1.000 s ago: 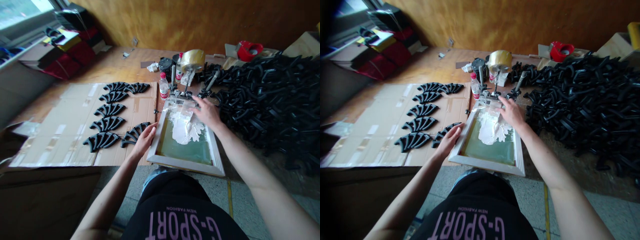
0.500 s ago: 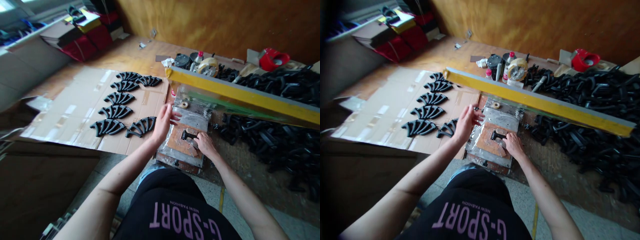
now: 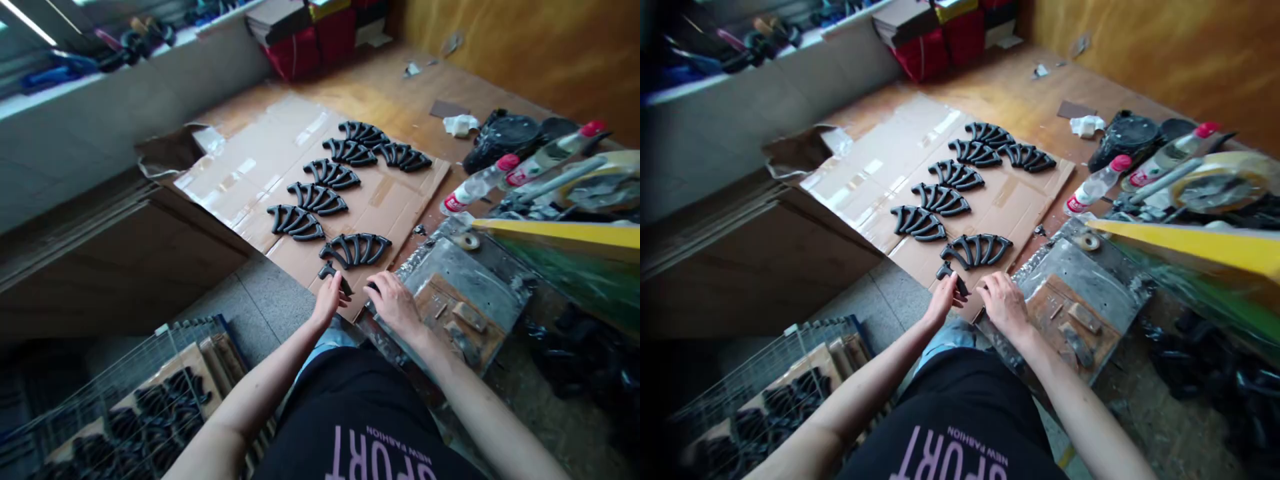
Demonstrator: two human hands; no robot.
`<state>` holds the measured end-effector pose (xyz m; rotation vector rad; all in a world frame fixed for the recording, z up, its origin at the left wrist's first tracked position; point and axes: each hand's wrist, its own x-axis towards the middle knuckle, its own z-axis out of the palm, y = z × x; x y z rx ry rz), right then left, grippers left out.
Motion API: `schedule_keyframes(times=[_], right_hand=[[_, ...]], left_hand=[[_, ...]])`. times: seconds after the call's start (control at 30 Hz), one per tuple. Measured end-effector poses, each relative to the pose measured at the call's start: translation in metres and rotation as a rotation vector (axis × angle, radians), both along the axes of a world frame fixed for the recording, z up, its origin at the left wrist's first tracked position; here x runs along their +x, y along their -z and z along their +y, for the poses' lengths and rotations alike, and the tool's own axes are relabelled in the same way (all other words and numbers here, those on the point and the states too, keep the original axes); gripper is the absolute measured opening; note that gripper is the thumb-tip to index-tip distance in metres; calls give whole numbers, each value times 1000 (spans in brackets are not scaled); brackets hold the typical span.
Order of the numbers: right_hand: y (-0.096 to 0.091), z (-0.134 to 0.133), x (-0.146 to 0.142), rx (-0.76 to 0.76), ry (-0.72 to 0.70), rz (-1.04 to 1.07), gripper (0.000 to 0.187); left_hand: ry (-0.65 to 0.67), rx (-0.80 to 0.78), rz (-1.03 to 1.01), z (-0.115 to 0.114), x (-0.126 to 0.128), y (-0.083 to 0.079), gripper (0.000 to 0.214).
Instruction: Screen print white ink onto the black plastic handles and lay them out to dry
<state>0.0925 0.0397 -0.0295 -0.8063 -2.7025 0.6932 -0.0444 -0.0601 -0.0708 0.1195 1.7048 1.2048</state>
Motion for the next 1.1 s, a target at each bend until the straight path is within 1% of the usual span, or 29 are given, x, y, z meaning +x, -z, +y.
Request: schedule_keyframes(times=[0.07, 0.1, 0.17, 0.23, 0.33, 0.43, 0.5, 0.53, 0.63, 0.67, 0.73, 0.83, 0.9, 1.0, 1.1], right_hand=[[15, 22, -11, -22, 40, -1, 15], [23, 33, -15, -29, 58, -5, 16], [38, 50, -21, -32, 83, -27, 18], [49, 60, -26, -25, 92, -58, 19], [57, 64, -32, -14, 88, -93, 21], [60, 62, -37, 0, 78, -114, 23], [61, 62, -40, 21, 86, -121, 24], [62, 61, -41, 34, 93, -125, 25], [62, 58, -46, 61, 107, -145, 28], [62, 56, -48, 65, 109, -155, 30], [60, 52, -53, 72, 117, -180, 33], [56, 46, -62, 75, 143, -244, 36], [53, 43, -69, 56, 161, -288, 37], [48, 40, -80, 5, 170, -347, 38], [43, 37, -88, -44, 156, -463, 38]], left_hand=[[-38, -94, 33, -9, -23, 20, 51], [-36, -135, 49, -11, -32, 28, 51], [21, -202, 79, -14, -43, 40, 53], [113, -247, 112, -12, -50, 44, 57], [222, -292, 160, -10, -56, 39, 62], [318, -350, 276, -12, -56, 26, 65], [384, -381, 447, -15, -51, 15, 60], [412, -369, 547, -15, -48, 9, 54], [485, -244, 817, -5, -39, -6, 37], [510, -222, 892, 1, -37, -9, 36], [579, -251, 997, 15, -35, -13, 41], [692, -366, 1006, 33, -37, -11, 45], [727, -402, 981, 41, -39, -8, 46], [742, -377, 956, 45, -43, -4, 42], [736, -328, 911, 46, -47, -2, 37]])
